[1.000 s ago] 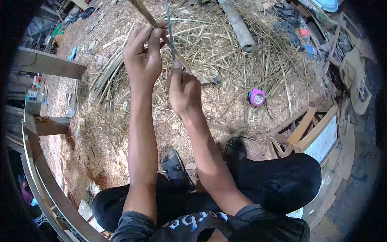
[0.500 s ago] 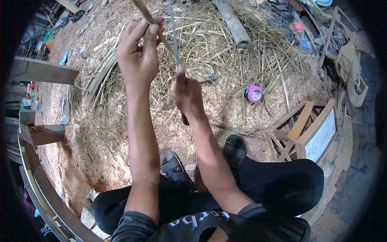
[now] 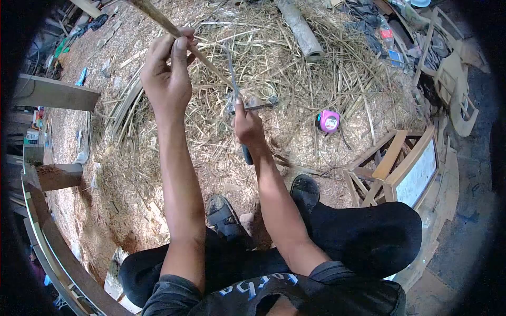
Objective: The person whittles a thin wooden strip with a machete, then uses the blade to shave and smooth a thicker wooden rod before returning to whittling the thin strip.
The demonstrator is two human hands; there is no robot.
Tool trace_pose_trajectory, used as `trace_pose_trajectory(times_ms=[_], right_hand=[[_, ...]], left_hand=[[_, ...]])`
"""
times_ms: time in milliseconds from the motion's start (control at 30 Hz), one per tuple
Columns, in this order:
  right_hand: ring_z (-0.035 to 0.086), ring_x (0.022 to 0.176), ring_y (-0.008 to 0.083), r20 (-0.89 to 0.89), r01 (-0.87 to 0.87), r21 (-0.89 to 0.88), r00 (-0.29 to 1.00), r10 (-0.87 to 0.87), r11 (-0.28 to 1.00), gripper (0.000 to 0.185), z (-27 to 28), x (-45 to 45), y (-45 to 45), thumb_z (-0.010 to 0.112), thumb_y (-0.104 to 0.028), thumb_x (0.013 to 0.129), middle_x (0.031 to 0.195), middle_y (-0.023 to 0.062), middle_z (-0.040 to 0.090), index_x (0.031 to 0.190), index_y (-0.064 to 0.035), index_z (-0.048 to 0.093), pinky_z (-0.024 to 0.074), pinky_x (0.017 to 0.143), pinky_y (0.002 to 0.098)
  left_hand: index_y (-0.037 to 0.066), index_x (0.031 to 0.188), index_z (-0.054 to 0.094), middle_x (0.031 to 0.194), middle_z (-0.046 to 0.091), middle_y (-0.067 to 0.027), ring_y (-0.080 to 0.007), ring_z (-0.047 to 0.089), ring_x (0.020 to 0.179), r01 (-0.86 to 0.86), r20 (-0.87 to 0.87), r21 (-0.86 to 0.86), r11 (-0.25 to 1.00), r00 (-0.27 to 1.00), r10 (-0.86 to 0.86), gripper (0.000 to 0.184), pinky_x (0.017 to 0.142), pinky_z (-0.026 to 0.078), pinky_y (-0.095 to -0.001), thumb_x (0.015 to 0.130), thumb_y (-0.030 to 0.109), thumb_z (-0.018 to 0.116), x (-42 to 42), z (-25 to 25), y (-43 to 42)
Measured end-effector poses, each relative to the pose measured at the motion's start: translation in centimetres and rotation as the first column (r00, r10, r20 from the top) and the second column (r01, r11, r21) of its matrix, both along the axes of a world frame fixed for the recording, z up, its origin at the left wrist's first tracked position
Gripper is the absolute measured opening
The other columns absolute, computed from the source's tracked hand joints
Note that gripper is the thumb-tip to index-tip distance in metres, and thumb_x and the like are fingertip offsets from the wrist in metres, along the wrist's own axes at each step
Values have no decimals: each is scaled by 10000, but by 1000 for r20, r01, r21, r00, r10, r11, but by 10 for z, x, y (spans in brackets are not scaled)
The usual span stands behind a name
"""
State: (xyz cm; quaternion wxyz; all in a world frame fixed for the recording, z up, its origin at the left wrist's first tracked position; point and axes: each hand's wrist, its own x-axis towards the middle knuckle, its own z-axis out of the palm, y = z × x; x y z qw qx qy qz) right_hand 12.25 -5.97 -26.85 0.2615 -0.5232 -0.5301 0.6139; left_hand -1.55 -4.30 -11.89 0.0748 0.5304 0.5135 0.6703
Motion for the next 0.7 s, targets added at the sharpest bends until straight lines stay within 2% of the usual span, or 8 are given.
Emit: trace_pose_trajectory(times_ms=[100,167,233,333,433,567,633,700], right_hand=[[439,414,107,-92,6,-152,996,-21,988,632,12,0,-10,291,-570,1009,481,-30,436,608,-134,513,368,401,299],[428,406,100,-210,35,-15,977,-38,999,614,9,-12,-12,332,-610,986,485,-33,423,605,-151,474,363,401,288],[534,465,225,-124,13,17,992,-11,1000,667,14,-8,-10,319,-539,1014,522,62,561,607,-77,573,425,480,403],[533,466,110,68,4,-310,998,18,951,649,-52,0,-4,266,-590,1007,472,-6,482,564,-182,506,419,445,341],[625,545,217,248,-6,-177,967,50,984,722,-86,10,-6,254,-611,996,526,52,568,650,-81,601,494,539,407],[660,613,308,259,116,-295,965,-37,949,734,-82,-5,-6,306,-596,991,604,131,635,772,4,669,506,610,457],[642,619,361,8,47,-207,999,-47,977,705,-23,1,-11,355,-572,990,653,168,655,820,37,667,488,620,471],[542,484,264,-116,49,-53,992,-55,997,656,16,-6,-12,368,-530,1002,536,93,572,654,-17,585,421,522,404]], left_hand=[[-28,1088,662,1053,646,-105,-171,667,955,19,1,14,1000,1000,-19,204,789,608,-285,994,108,541,1,4,6],[-14,1075,682,1035,646,-98,-159,666,939,-15,16,-13,1000,1000,15,192,776,611,-275,982,100,559,7,3,3],[-19,1082,680,1032,641,-94,-159,663,941,-4,37,-13,1000,999,4,197,761,609,-272,981,99,560,4,1,4],[-22,1077,678,1028,642,-99,-170,668,940,-29,21,-19,999,999,29,201,785,604,-283,988,107,551,2,4,3],[-19,1072,675,1029,645,-101,-168,670,929,6,7,-32,999,1000,-6,199,787,604,-285,991,111,548,0,1,3],[-14,1067,669,982,673,-101,-153,671,917,-6,23,-66,998,1000,8,202,803,587,-293,1001,126,538,4,1,5],[-8,1067,672,962,688,-95,-146,670,913,-39,15,-114,993,999,41,212,805,576,-294,1007,139,532,6,5,4],[-2,1067,673,962,697,-95,-149,673,903,-47,71,-82,996,996,53,219,807,576,-296,1010,152,530,6,1,6]])
